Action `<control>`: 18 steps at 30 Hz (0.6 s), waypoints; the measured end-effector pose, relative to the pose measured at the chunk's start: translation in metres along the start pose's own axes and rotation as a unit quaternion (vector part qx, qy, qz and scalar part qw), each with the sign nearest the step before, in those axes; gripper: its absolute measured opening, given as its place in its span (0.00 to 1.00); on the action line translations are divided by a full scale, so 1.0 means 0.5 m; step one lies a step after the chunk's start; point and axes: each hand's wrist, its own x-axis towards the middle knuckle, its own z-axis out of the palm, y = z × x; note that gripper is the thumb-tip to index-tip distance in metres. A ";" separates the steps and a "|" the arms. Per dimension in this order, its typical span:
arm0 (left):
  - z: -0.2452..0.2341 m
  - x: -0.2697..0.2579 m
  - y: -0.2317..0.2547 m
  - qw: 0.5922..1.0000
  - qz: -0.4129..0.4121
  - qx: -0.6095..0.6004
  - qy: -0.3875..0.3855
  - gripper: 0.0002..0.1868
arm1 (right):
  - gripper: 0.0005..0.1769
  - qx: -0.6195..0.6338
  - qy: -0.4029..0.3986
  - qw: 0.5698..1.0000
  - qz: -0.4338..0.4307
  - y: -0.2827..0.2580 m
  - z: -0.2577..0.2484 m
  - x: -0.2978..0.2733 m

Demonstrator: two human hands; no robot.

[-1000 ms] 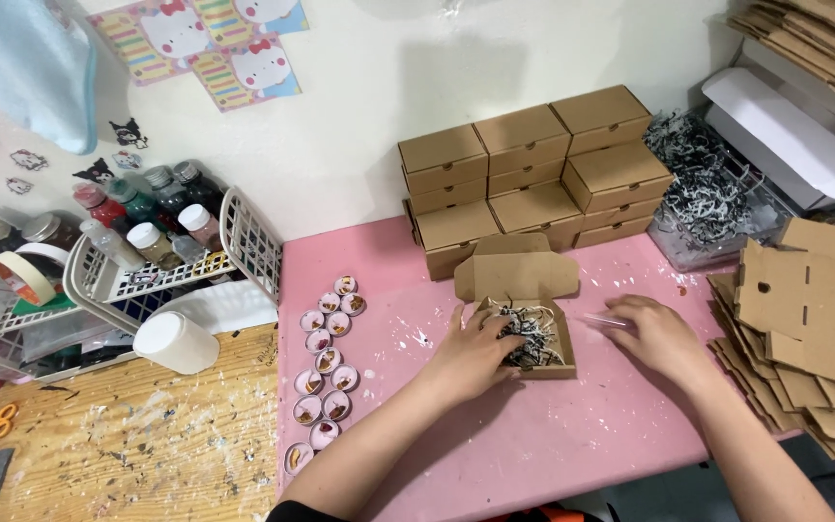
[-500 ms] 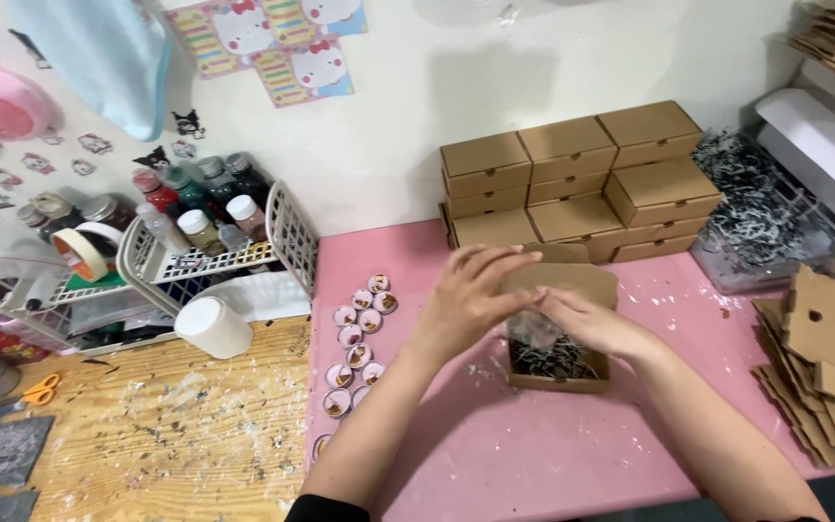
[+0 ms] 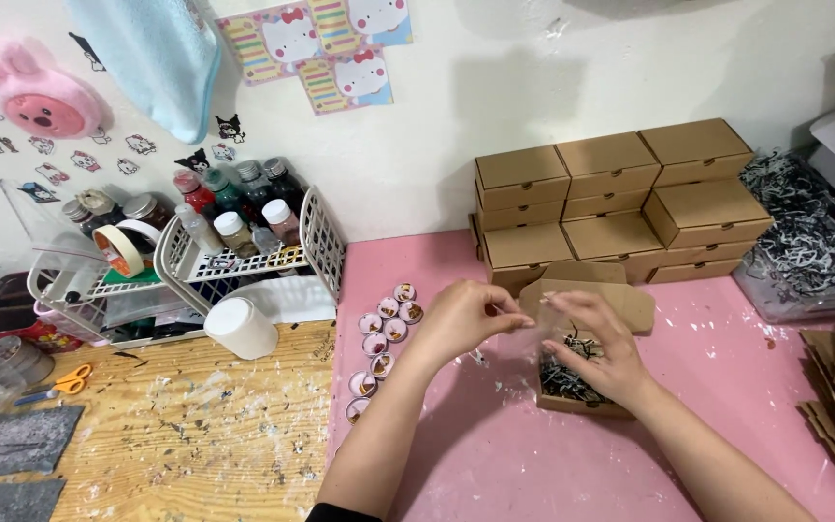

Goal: Folding cardboard boxes and filling them with packing material and small items.

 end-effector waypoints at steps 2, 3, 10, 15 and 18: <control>-0.003 0.000 0.011 0.999 -0.021 0.039 -0.029 0.08 | 0.30 -0.037 -0.004 0.999 0.003 -0.004 -0.007 0.000; -0.004 -0.004 0.016 0.994 -0.043 0.080 -0.059 0.09 | 0.22 -0.073 -0.007 0.997 0.007 -0.008 -0.009 -0.004; 0.040 0.012 -0.044 0.990 0.132 0.043 -0.026 0.28 | 0.07 0.061 -0.138 0.970 0.188 0.026 -0.020 -0.029; 0.037 0.018 -0.046 0.947 0.285 0.148 0.035 0.10 | 0.09 0.169 -0.108 0.904 0.378 0.036 -0.021 -0.037; 0.027 0.014 -0.042 0.957 0.262 0.113 -0.043 0.08 | 0.13 0.236 -0.106 0.888 0.381 0.042 -0.024 -0.037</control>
